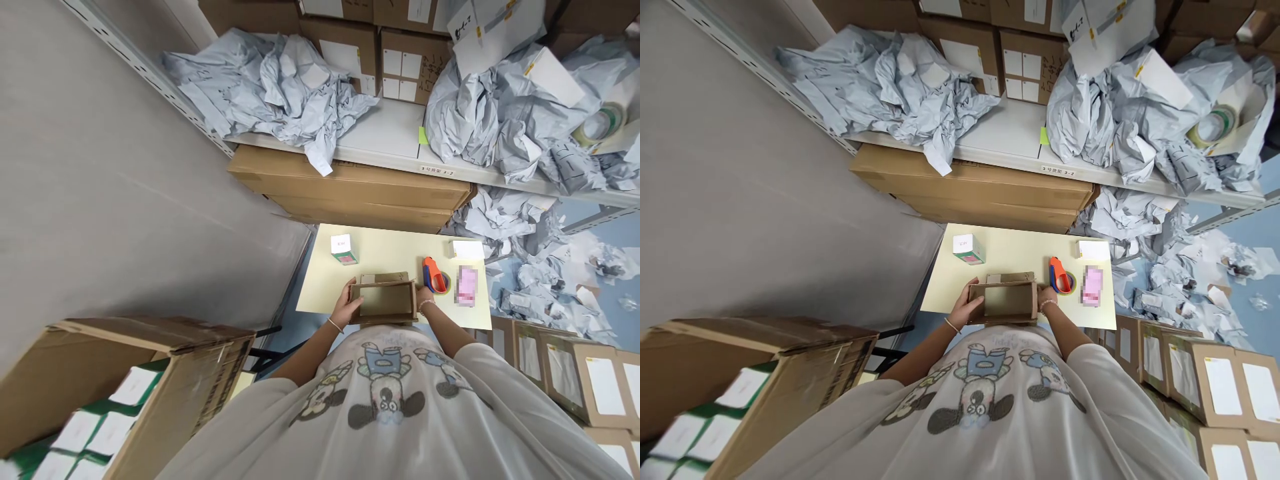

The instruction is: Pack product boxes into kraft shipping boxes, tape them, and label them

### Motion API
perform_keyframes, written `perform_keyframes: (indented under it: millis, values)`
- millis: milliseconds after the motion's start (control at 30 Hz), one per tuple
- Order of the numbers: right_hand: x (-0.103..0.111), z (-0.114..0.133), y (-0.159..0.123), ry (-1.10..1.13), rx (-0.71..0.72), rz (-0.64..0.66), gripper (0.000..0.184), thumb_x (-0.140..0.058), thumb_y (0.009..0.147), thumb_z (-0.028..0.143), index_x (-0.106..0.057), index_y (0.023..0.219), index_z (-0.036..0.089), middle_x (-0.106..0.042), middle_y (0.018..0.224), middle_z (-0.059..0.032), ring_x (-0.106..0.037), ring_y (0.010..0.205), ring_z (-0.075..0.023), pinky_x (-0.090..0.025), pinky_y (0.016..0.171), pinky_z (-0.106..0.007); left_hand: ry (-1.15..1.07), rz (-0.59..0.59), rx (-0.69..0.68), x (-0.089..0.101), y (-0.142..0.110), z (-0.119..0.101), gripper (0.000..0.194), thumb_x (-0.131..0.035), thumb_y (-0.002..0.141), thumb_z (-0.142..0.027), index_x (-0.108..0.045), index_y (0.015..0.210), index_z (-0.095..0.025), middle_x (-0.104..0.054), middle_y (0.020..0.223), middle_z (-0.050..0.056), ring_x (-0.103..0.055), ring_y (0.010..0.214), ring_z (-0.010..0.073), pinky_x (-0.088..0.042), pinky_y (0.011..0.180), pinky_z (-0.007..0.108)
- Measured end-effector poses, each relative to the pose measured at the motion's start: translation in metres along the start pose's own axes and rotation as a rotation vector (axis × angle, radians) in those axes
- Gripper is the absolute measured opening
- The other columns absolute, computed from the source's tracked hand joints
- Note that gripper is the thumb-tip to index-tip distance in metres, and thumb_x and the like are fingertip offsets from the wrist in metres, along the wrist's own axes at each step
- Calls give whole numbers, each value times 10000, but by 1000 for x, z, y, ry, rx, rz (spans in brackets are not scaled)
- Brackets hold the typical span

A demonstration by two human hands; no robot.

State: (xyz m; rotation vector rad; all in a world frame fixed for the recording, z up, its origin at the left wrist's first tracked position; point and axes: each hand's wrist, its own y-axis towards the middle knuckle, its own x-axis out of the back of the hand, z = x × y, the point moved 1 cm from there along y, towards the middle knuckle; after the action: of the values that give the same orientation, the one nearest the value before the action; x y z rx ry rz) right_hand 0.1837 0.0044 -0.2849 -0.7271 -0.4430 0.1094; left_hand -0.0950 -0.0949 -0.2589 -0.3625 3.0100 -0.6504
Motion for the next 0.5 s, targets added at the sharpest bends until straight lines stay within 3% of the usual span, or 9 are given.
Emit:
perform_keyframes:
  millis: [67, 133, 233, 333, 400, 500]
  values:
    - [9, 1, -7, -70, -11, -64, 101, -732, 859, 238, -712, 823, 146, -748, 961, -239, -705, 1087, -357, -546, 862, -404, -9, -64, 41, 0, 6, 3, 613, -743, 739, -305, -545, 1316, -241, -644, 1349, 89, -543, 1336, 311, -439, 1111, 409]
    - [19, 1, -17, -101, 27, -72, 197, -709, 869, 297, -740, 989, 145, -747, 1095, -232, -684, 1163, -357, -547, 915, -408, -40, -125, 55, -3, 15, 6, 521, -746, 726, -316, -579, 1214, -238, -688, 1207, 68, -609, 1220, 294, -470, 1057, 415]
    - [30, 1, -36, 3, 112, 113, 521, -607, 932, 469, -616, 1395, 229, -696, 1319, -141, -695, 1155, -301, -583, 905, -416, -93, -172, 25, -14, 29, 5, 438, -773, 704, -358, -598, 1085, -233, -706, 1099, 47, -643, 1115, 270, -487, 1014, 402]
    - [34, 3, -45, 78, 159, 238, 807, -700, 855, 511, -420, 1580, 294, -616, 1449, -122, -667, 1212, -299, -594, 920, -444, -221, -110, 46, -23, 42, -1, 423, -712, 766, -473, -607, 1094, -228, -715, 1081, 55, -653, 1103, 272, -510, 966, 391]
    - [33, 7, -43, 25, 211, 178, 1008, -832, 732, 462, -378, 1610, 267, -601, 1456, -153, -603, 1313, -323, -558, 1010, -460, -319, -24, 84, -23, 49, -5, 436, -651, 793, -501, -611, 1135, -234, -718, 1107, 63, -659, 1111, 280, -530, 922, 390]
    - [26, 15, -34, -53, 282, 63, 1138, -905, 642, 435, -361, 1618, 224, -620, 1419, -175, -557, 1371, -332, -497, 1104, -468, -282, 56, 21, -18, 57, -8, 484, -717, 687, -353, -609, 1143, -234, -696, 1200, 74, -633, 1175, 282, -521, 940, 377]
